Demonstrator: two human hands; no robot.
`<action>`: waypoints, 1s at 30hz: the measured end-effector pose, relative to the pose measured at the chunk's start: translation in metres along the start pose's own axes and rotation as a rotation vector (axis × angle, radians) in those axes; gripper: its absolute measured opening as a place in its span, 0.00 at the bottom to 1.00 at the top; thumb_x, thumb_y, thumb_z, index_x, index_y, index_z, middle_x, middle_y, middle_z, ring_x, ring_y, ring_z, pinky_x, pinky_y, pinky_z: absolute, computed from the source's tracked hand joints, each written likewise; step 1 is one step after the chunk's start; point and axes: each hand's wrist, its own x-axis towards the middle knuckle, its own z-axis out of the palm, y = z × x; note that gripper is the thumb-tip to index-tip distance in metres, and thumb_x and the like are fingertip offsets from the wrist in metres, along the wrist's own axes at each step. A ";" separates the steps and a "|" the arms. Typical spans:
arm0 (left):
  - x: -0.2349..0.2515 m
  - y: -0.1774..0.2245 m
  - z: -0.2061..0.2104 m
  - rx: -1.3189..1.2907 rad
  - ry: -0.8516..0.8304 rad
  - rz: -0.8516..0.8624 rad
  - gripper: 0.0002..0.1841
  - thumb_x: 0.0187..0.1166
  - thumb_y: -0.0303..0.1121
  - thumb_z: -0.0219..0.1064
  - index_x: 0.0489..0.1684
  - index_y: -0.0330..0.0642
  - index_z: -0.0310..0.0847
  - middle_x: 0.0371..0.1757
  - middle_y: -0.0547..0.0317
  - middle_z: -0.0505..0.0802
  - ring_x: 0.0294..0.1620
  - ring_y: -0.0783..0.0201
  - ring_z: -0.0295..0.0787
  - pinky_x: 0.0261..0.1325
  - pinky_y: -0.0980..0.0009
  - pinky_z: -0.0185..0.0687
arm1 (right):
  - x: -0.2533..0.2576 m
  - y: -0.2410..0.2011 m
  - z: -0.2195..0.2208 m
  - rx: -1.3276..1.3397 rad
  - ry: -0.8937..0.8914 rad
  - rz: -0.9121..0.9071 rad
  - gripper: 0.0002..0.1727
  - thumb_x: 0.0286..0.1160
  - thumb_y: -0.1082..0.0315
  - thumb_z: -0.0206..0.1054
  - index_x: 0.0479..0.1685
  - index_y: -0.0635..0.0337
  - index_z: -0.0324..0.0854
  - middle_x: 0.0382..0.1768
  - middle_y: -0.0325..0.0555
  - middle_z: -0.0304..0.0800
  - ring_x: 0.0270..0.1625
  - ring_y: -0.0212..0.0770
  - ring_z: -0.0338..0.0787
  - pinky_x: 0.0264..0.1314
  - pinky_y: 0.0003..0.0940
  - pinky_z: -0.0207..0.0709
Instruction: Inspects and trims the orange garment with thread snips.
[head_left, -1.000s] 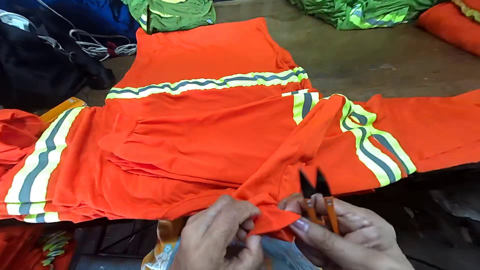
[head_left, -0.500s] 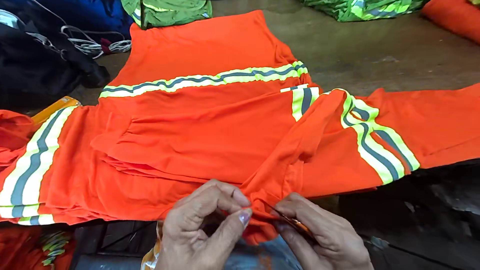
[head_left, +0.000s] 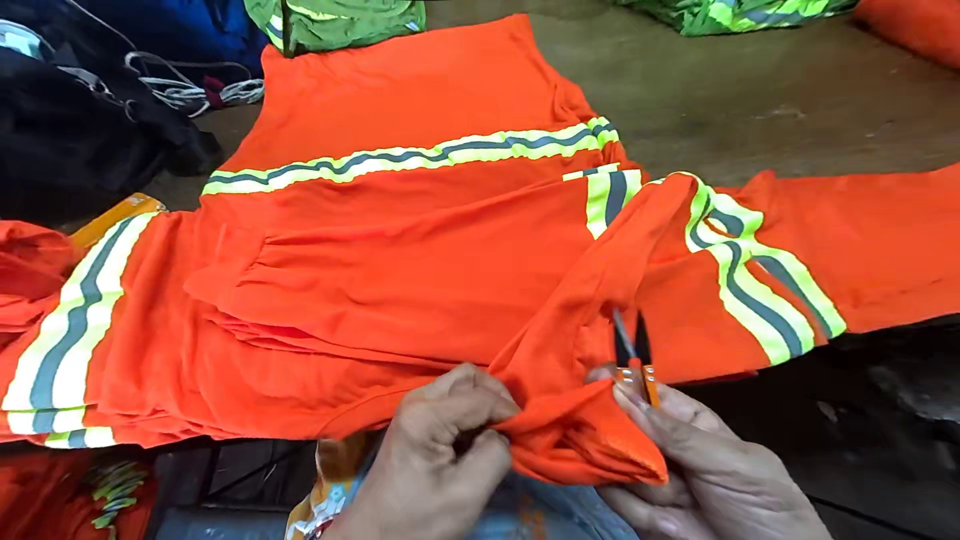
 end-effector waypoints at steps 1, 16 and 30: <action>0.001 -0.001 -0.004 -0.253 -0.034 -0.107 0.09 0.72 0.24 0.62 0.31 0.40 0.91 0.40 0.63 0.93 0.41 0.76 0.89 0.43 0.79 0.86 | 0.003 0.001 -0.003 -0.046 0.027 0.028 0.05 0.82 0.72 0.65 0.40 0.60 0.86 0.20 0.43 0.87 0.12 0.21 0.74 0.11 0.13 0.66; 0.005 -0.008 0.010 -0.995 0.098 -0.321 0.16 0.82 0.24 0.64 0.67 0.35 0.83 0.50 0.42 0.93 0.47 0.62 0.94 0.55 0.66 0.91 | 0.001 0.005 -0.029 -0.670 -0.047 -0.417 0.06 0.80 0.70 0.66 0.49 0.57 0.86 0.36 0.41 0.92 0.21 0.22 0.76 0.18 0.16 0.66; 0.000 -0.006 0.007 -0.841 -0.017 -0.250 0.16 0.78 0.26 0.71 0.63 0.38 0.83 0.32 0.51 0.93 0.34 0.69 0.94 0.44 0.74 0.91 | 0.003 0.003 -0.023 -0.685 -0.220 -0.459 0.05 0.78 0.72 0.71 0.44 0.58 0.91 0.33 0.32 0.91 0.30 0.19 0.83 0.32 0.15 0.78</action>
